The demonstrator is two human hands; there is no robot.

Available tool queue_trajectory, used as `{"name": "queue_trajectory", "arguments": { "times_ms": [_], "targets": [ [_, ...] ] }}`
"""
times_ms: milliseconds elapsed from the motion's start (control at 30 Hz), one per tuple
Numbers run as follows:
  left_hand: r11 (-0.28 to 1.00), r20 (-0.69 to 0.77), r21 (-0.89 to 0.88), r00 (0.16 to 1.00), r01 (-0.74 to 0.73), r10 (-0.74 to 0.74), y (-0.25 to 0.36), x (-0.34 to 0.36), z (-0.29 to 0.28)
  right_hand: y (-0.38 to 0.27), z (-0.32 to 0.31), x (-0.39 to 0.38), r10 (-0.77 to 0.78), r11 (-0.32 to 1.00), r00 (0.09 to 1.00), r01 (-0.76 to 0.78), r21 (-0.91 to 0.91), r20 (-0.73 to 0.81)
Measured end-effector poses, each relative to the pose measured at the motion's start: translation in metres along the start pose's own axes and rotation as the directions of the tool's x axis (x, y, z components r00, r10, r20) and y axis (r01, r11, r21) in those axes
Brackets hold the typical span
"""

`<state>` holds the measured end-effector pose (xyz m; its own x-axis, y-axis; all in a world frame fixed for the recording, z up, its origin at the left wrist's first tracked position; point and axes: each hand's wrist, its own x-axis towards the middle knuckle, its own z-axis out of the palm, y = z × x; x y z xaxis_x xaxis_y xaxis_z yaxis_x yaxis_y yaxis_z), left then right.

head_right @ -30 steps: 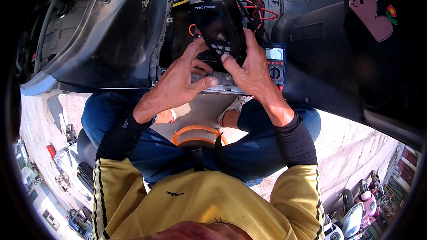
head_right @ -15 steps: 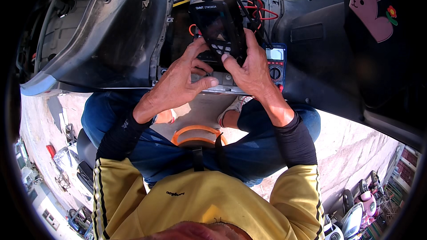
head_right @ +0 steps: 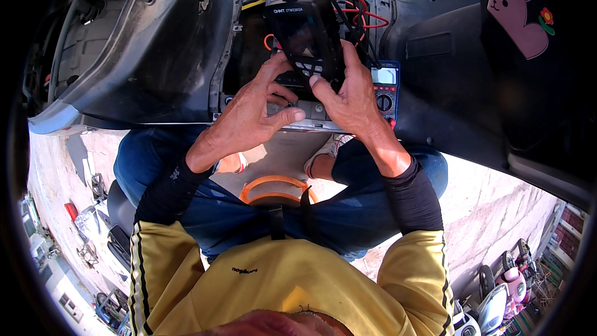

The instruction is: The person connects a battery tester to a scooter battery, operates the device to read measurements, and then disconnects the tester. The person places the tester on the scooter seat and briefly touches the scooter handlebar.

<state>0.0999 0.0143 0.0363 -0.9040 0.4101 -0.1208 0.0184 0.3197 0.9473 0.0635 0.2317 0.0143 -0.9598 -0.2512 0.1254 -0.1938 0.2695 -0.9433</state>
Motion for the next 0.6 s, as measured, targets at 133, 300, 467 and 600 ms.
{"name": "queue_trajectory", "arguments": {
  "times_ms": [133,300,467,600],
  "targets": [
    [1.0,0.004,-0.005,1.0,0.015,-0.015,0.0018,0.0,-0.0002,0.0009,0.0001,0.0,-0.003,1.0,1.0,0.003,0.001,-0.004],
    [1.0,0.0,-0.016,1.0,0.003,-0.003,-0.002,0.0002,0.0006,-0.0009,0.0002,0.0005,-0.004,1.0,1.0,0.004,0.01,0.0],
    [1.0,0.005,-0.022,1.0,0.011,-0.011,-0.0002,-0.0003,-0.0001,0.0009,0.0008,-0.0003,0.005,1.0,1.0,-0.005,0.011,-0.006],
    [1.0,0.003,0.001,1.0,0.012,-0.012,-0.0015,0.0003,-0.0003,-0.0007,-0.0003,0.0001,0.007,1.0,1.0,-0.007,0.003,0.0]
  ]
}}
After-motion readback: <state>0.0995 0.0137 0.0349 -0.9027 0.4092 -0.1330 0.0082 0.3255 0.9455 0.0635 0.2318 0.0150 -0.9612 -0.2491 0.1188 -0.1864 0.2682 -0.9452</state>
